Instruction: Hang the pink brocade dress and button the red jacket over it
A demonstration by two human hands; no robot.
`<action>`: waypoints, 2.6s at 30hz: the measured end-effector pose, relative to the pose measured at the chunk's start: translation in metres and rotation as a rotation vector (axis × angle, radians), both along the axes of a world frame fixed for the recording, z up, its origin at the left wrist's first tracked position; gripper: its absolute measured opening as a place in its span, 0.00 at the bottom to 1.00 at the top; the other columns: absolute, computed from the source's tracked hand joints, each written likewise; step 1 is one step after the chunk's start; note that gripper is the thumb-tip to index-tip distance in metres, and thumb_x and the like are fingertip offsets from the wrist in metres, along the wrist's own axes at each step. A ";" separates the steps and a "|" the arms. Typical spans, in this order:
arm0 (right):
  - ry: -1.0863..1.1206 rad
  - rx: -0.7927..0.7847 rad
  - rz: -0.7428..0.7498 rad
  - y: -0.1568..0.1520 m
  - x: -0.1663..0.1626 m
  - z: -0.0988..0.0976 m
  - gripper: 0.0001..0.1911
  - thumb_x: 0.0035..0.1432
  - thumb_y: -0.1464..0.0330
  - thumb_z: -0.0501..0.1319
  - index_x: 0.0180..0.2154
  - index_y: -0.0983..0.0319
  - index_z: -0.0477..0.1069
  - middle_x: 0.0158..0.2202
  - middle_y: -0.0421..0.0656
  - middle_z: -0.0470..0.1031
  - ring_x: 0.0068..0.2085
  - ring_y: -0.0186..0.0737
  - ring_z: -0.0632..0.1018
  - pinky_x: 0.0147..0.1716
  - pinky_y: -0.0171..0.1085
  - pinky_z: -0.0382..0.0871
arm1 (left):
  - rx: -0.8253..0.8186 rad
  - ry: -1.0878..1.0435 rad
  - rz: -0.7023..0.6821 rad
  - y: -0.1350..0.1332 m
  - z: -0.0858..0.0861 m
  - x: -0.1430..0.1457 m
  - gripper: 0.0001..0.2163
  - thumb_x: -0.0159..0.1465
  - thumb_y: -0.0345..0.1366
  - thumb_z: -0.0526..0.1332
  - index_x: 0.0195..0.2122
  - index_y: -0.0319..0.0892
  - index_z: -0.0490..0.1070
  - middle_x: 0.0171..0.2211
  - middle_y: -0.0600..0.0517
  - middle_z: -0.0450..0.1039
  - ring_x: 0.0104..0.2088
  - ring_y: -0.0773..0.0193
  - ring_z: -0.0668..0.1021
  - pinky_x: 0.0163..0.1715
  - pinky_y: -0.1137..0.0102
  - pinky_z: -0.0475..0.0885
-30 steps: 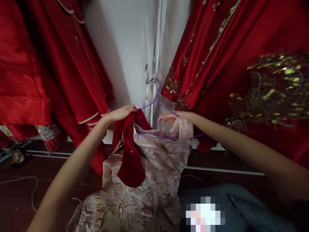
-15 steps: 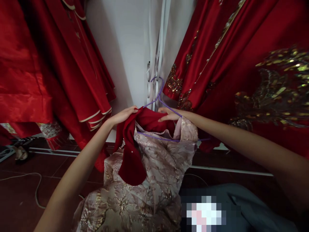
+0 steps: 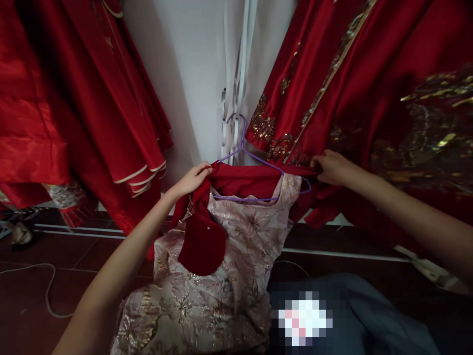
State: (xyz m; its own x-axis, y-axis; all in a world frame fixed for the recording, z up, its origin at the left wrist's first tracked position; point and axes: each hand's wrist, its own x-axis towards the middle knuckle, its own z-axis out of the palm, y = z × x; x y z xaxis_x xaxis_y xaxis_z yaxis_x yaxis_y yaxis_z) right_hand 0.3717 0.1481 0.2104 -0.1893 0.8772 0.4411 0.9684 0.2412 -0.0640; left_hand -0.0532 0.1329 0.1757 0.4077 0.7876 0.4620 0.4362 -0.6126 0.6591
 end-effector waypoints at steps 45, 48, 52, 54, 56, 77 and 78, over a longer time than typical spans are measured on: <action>1.076 -0.431 0.698 -0.087 -0.201 -0.074 0.09 0.46 0.68 0.59 0.32 0.57 0.60 0.31 0.36 0.66 0.36 0.36 0.70 0.39 0.35 0.63 | -0.097 -0.581 0.032 -0.080 -0.056 0.080 0.11 0.56 0.33 0.59 0.41 0.44 0.64 0.34 0.51 0.69 0.35 0.66 0.73 0.37 0.71 0.69; 1.164 -0.469 0.686 -0.088 -0.193 -0.081 0.12 0.46 0.68 0.60 0.36 0.57 0.64 0.35 0.38 0.69 0.41 0.37 0.72 0.45 0.38 0.63 | -0.137 -0.643 -0.003 -0.080 -0.063 0.077 0.14 0.56 0.33 0.60 0.44 0.43 0.66 0.39 0.48 0.71 0.39 0.65 0.74 0.42 0.68 0.70; 1.222 -0.439 0.655 -0.086 -0.191 -0.092 0.13 0.48 0.68 0.61 0.39 0.57 0.68 0.37 0.40 0.72 0.42 0.37 0.73 0.46 0.39 0.65 | -0.157 -0.713 0.044 -0.077 -0.070 0.073 0.15 0.55 0.35 0.63 0.43 0.43 0.68 0.43 0.46 0.71 0.41 0.65 0.75 0.44 0.68 0.71; 1.236 -0.355 0.657 -0.086 -0.195 -0.096 0.12 0.50 0.67 0.62 0.39 0.57 0.68 0.39 0.41 0.72 0.41 0.36 0.74 0.46 0.39 0.66 | -0.174 -0.766 0.074 -0.075 -0.072 0.071 0.14 0.52 0.35 0.65 0.40 0.42 0.68 0.40 0.48 0.72 0.38 0.66 0.76 0.42 0.69 0.72; 1.234 -0.265 0.645 -0.087 -0.199 -0.098 0.12 0.50 0.64 0.63 0.39 0.58 0.69 0.39 0.42 0.73 0.40 0.36 0.75 0.44 0.38 0.69 | -0.197 -0.777 0.093 -0.072 -0.073 0.067 0.13 0.50 0.35 0.67 0.35 0.40 0.68 0.35 0.50 0.73 0.35 0.68 0.77 0.38 0.71 0.73; 0.883 0.232 0.446 -0.114 -0.215 -0.082 0.10 0.57 0.67 0.59 0.41 0.57 0.75 0.39 0.42 0.76 0.39 0.37 0.77 0.36 0.35 0.76 | 0.040 -0.119 0.156 -0.097 -0.041 0.054 0.11 0.59 0.34 0.59 0.41 0.43 0.75 0.39 0.51 0.78 0.37 0.64 0.80 0.42 0.70 0.74; 0.877 0.239 0.439 -0.114 -0.215 -0.083 0.10 0.58 0.67 0.58 0.41 0.57 0.75 0.39 0.42 0.77 0.39 0.37 0.77 0.37 0.35 0.75 | 0.028 -0.138 0.153 -0.097 -0.043 0.055 0.11 0.59 0.35 0.59 0.41 0.42 0.75 0.39 0.51 0.78 0.37 0.64 0.80 0.42 0.70 0.75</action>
State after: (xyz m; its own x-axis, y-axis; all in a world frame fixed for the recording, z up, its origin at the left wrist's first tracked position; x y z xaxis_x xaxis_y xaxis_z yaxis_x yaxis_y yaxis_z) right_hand 0.1569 0.0345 0.1273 0.0008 0.6782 0.7349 0.4254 0.6648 -0.6141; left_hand 0.0019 0.0361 0.1331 0.2157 0.8212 0.5283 0.4319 -0.5655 0.7026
